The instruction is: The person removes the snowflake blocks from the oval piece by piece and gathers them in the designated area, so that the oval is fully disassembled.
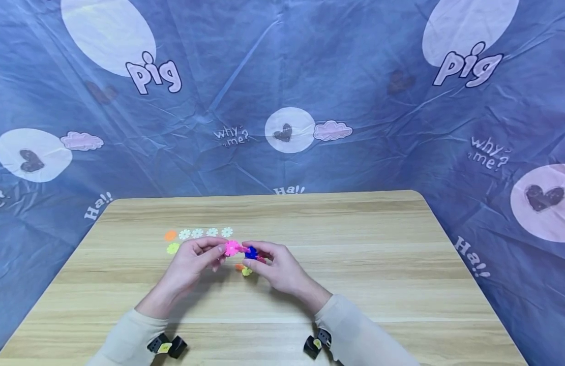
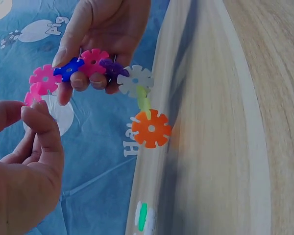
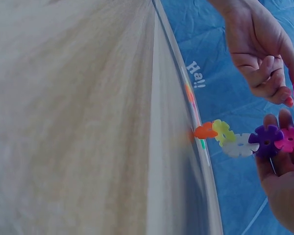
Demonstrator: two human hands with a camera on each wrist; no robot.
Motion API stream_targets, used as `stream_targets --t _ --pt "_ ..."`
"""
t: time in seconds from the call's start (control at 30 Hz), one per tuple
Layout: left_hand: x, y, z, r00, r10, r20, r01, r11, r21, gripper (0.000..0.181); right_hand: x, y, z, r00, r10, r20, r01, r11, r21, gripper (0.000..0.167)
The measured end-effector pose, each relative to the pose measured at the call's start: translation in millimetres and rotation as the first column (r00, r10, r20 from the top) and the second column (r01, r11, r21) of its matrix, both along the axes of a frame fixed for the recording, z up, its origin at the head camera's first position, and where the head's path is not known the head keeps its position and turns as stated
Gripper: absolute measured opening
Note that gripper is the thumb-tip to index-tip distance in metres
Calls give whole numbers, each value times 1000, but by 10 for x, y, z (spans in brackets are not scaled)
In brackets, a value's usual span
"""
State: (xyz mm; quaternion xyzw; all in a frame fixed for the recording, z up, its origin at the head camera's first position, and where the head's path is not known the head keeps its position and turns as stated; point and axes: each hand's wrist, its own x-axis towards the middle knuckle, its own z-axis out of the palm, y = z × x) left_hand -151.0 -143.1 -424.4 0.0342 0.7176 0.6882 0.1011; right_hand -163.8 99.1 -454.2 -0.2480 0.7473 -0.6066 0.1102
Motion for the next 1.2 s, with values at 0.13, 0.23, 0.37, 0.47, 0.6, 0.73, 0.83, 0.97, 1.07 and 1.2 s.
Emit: stream_targets --t 0.13,0.23,0.37,0.47,0.6,0.73,0.83,0.97,1.07,1.2 --pt "4 15 1 1000 -17 -6 17 1000 -18 33 -6 -5 -2 1000 9 6 -9 1000 4 48" --pt "4 33 -1 1000 -24 -10 24 999 -28 32 -10 -12 1 1000 17 7 -17 1000 7 48" --pt "9 50 -2 1000 -31 0 31 999 -16 31 -8 -18 17 1000 30 0 -30 999 9 49" --pt "14 52 3 999 -37 21 37 999 -1 30 -3 -12 28 999 40 -5 -40 999 13 50" --pt "22 48 13 998 -43 43 42 999 8 25 0 -2 26 998 58 2 -58 998 4 51" --pt "32 48 21 998 -36 50 36 999 6 23 -2 -1 24 997 72 20 -72 997 -4 51" --pt "38 60 28 998 -17 54 17 1000 -2 22 -5 2 30 997 78 26 -78 997 3 52" --pt "48 80 37 998 1 56 1 1000 -26 18 -5 4 33 996 87 30 -88 996 12 51" --pt "51 90 42 998 -6 58 9 999 -42 16 -6 1 34 995 92 27 -93 995 19 51" --pt "49 92 47 998 -8 63 12 998 -56 17 -8 -3 31 996 93 8 -93 995 31 51"
